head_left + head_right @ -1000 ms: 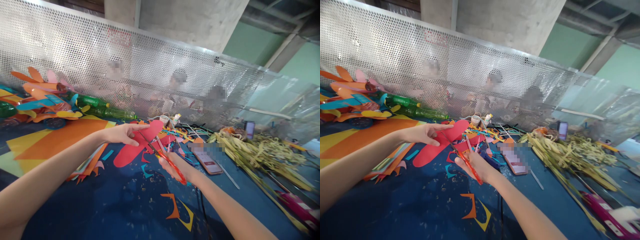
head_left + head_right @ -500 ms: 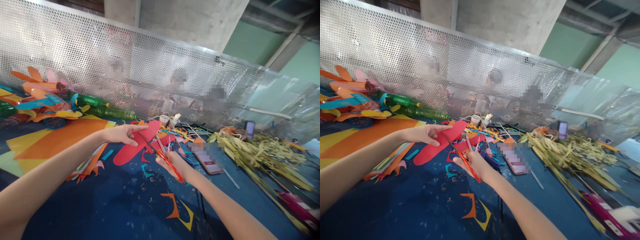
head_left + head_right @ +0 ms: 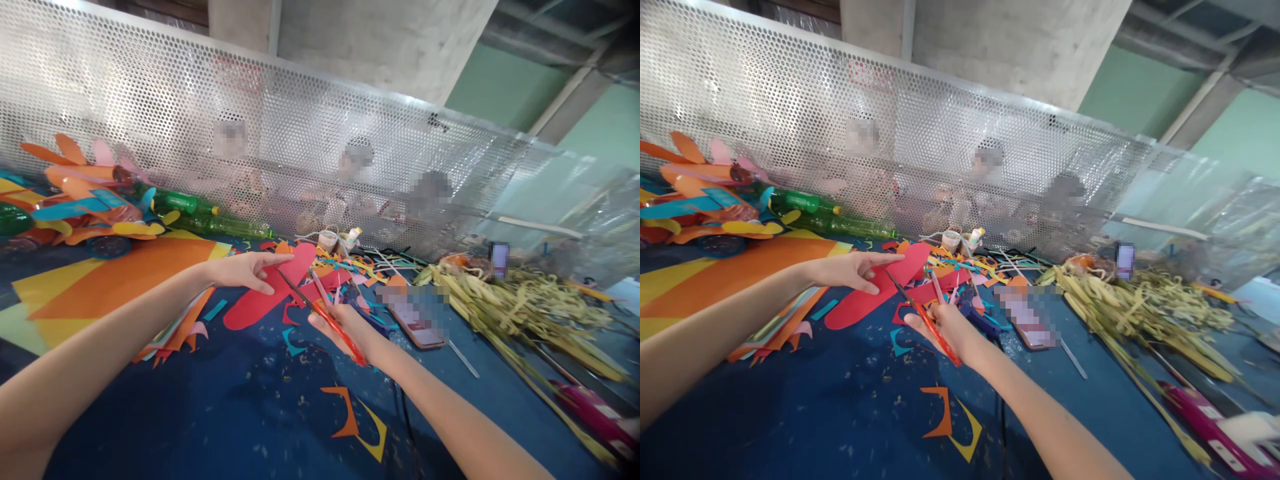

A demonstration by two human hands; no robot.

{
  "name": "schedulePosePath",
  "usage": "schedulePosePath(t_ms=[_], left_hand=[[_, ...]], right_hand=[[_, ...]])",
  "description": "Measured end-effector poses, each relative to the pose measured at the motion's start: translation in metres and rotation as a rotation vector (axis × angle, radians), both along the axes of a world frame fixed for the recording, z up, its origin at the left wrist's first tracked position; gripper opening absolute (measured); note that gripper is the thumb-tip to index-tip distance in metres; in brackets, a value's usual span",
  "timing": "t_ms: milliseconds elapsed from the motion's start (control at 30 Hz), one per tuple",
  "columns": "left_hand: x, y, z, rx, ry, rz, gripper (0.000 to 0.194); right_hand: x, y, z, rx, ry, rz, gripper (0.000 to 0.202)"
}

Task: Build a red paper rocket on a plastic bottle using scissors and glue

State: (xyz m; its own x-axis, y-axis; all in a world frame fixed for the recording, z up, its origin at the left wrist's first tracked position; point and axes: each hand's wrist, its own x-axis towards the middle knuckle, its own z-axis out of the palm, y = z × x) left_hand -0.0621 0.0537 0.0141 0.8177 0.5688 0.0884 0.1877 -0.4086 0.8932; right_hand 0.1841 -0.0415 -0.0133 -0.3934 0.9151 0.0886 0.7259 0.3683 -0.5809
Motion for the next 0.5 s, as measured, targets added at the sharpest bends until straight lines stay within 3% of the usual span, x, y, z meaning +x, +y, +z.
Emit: schedulePosePath(t_ms=[200,300,367,500], left_hand=[[0.000,0.001,-0.003,-0.038,0.004,-0.009,0.078],[-0.001,0.003,-0.004,-0.046,0.026,0.012,0.079],[-0.002,0.005,-0.004,-0.041,0.033,0.033,0.078],[-0.003,0.005,-0.005,-0.012,0.042,0.052,0.072]], right_hand=[[0.002,-0.004,0.010,-0.098,0.005,-0.003,0.040],[0.008,-0.007,0.022,-0.245,-0.013,0.086,0.044],[0.012,-0.008,0.030,-0.228,-0.018,0.128,0.048],[0.022,-0.003,0.038,-0.035,-0.112,-0.107,0.046]])
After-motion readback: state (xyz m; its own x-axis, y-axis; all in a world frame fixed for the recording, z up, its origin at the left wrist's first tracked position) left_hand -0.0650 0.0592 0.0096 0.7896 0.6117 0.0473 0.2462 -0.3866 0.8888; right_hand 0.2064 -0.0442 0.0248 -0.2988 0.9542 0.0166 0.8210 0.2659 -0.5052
